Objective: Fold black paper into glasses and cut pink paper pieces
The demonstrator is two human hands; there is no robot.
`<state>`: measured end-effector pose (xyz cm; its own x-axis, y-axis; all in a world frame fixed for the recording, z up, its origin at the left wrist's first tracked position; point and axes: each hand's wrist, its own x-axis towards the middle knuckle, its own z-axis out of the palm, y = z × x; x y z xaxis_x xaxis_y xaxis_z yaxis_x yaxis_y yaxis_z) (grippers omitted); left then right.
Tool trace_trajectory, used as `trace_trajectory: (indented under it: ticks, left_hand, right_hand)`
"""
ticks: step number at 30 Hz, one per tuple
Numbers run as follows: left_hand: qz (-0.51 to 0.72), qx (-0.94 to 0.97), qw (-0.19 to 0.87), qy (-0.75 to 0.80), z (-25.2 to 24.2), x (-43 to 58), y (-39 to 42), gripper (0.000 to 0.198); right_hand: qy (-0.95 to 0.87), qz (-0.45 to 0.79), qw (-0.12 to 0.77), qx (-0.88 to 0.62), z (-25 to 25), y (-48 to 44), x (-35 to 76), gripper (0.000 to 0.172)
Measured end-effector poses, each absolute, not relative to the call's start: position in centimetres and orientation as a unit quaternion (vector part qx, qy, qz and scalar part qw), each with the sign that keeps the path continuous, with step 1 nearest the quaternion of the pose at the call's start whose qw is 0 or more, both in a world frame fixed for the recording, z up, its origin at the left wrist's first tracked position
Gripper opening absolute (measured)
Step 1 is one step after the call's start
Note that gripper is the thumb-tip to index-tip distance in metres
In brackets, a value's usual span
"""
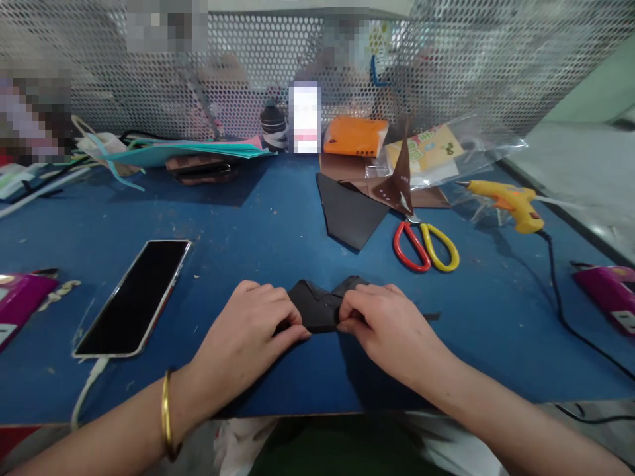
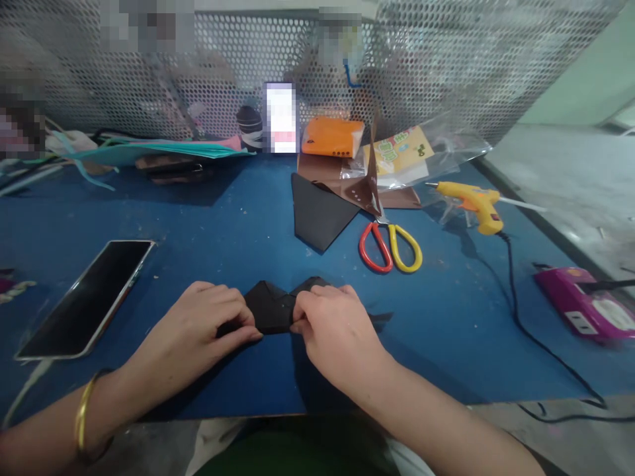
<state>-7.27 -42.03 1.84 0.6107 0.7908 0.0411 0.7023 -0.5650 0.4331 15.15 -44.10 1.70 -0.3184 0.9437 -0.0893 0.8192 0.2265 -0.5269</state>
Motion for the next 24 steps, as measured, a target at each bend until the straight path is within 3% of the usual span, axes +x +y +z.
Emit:
trace_trajectory:
  ticks: [24]
  left_hand:
    - [0.116,0.826,0.211,0.51,1.82,-7.86,-42.15,0.03]
  right_hand:
    - [-0.762,0.257,0.115,-0.584,1.87,-43.85,14.99,0.019]
